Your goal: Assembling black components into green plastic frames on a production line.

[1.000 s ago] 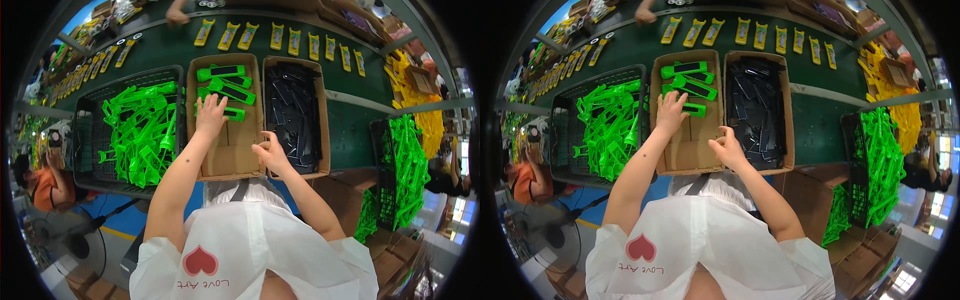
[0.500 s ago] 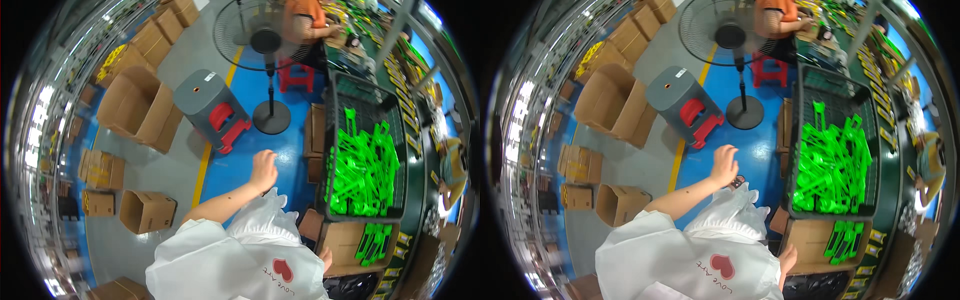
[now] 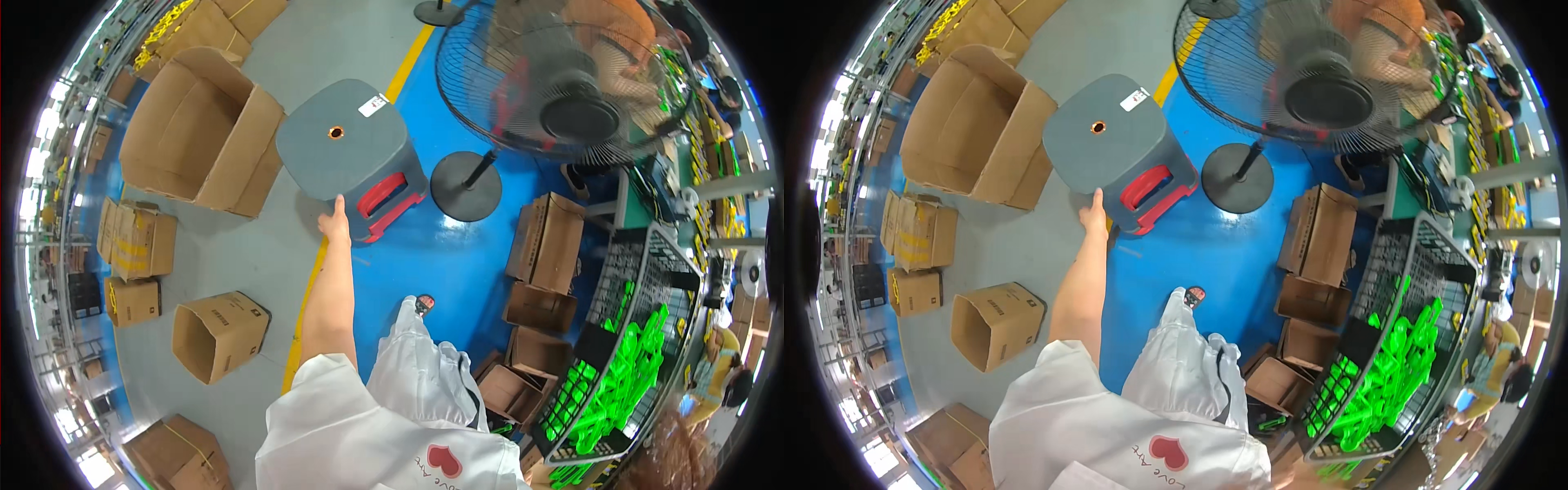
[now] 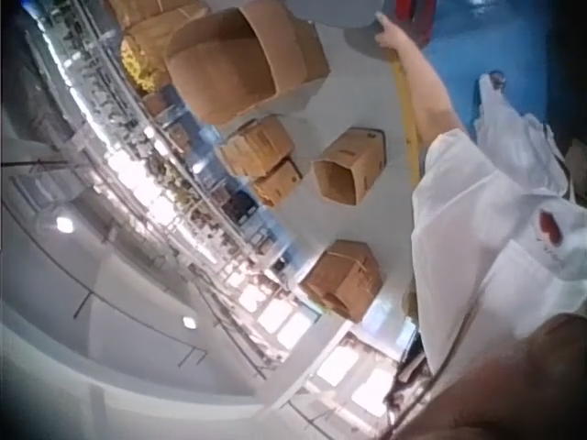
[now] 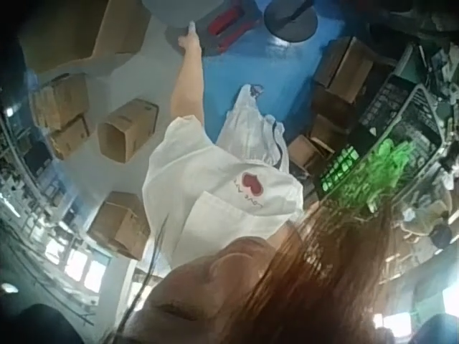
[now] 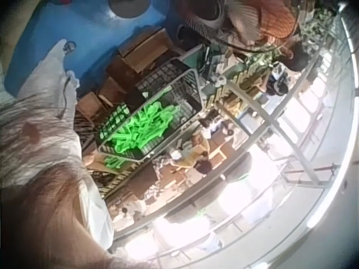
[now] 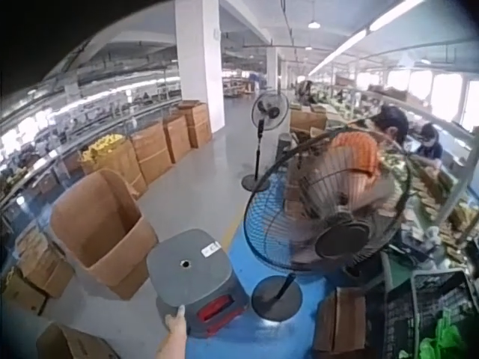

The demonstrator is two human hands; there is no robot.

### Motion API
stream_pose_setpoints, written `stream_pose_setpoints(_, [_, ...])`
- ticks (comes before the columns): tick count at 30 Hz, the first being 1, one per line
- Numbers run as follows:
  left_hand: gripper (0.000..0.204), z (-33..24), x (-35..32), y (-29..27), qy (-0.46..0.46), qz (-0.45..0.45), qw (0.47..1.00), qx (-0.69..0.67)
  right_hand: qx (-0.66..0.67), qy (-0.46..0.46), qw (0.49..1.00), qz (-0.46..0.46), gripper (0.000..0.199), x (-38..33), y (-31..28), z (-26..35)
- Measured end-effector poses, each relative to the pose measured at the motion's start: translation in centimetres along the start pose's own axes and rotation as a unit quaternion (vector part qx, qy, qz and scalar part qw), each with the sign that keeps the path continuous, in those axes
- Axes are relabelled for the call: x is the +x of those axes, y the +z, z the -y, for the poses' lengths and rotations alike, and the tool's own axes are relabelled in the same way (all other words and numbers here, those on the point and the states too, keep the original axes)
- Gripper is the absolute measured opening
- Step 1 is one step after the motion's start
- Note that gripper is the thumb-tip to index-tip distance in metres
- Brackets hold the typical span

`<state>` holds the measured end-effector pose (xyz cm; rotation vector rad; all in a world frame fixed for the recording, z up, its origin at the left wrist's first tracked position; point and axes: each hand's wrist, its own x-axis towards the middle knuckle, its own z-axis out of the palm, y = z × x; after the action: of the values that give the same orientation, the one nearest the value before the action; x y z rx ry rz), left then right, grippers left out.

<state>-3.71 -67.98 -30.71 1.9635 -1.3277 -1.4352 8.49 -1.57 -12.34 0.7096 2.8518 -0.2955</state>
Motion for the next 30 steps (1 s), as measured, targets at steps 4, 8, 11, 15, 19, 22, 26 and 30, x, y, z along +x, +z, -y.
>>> stream_pose_setpoints(4, [0.097, -4.5, -0.5, 0.5, -0.004, 0.036, 0.998, -0.056, -0.021, -0.025, 0.999, -0.007, 0.027, 4.1, 3.8, 3.3])
stream_pose_setpoints(8, [0.104, -3.5, 2.1, -1.2, -0.072, 0.127, 0.985, -0.094, -0.037, -0.044, 0.998, -0.01, 0.025, 6.7, 6.4, 4.4])
stream_pose_setpoints(11, [0.105, -3.0, 2.7, -0.9, -0.073, 0.193, 0.96, -0.188, -0.057, -0.041, 0.997, -0.015, 0.024, 7.8, 7.3, 3.6])
stream_pose_setpoints(15, [0.104, -4.5, 3.2, -1.3, -0.032, 0.195, 0.971, -0.134, -0.088, -0.022, 0.995, -0.03, 0.023, 9.0, 7.5, 2.0])
stream_pose_setpoints(19, [0.106, -4.2, 4.3, -3.1, -0.088, 0.155, 0.975, -0.137, -0.113, -0.033, 0.993, -0.028, 0.022, 10.2, 7.8, 2.0])
stream_pose_setpoints(22, [0.082, -0.4, 1.9, -2.0, -0.085, 0.165, 0.939, -0.29, -0.132, -0.058, 0.989, -0.022, 0.021, 11.1, 7.5, 2.7])
stream_pose_setpoints(26, [0.075, 6.9, -3.2, 0.0, -0.143, 0.171, 0.926, -0.305, -0.141, -0.114, 0.983, -0.021, 0.021, 14.0, 7.8, 6.1])
stream_pose_setpoints(30, [0.067, 10.6, -7.6, 1.5, -0.253, 0.156, 0.914, -0.277, -0.156, -0.122, 0.98, -0.027, 0.02, 13.9, 7.4, 7.0])
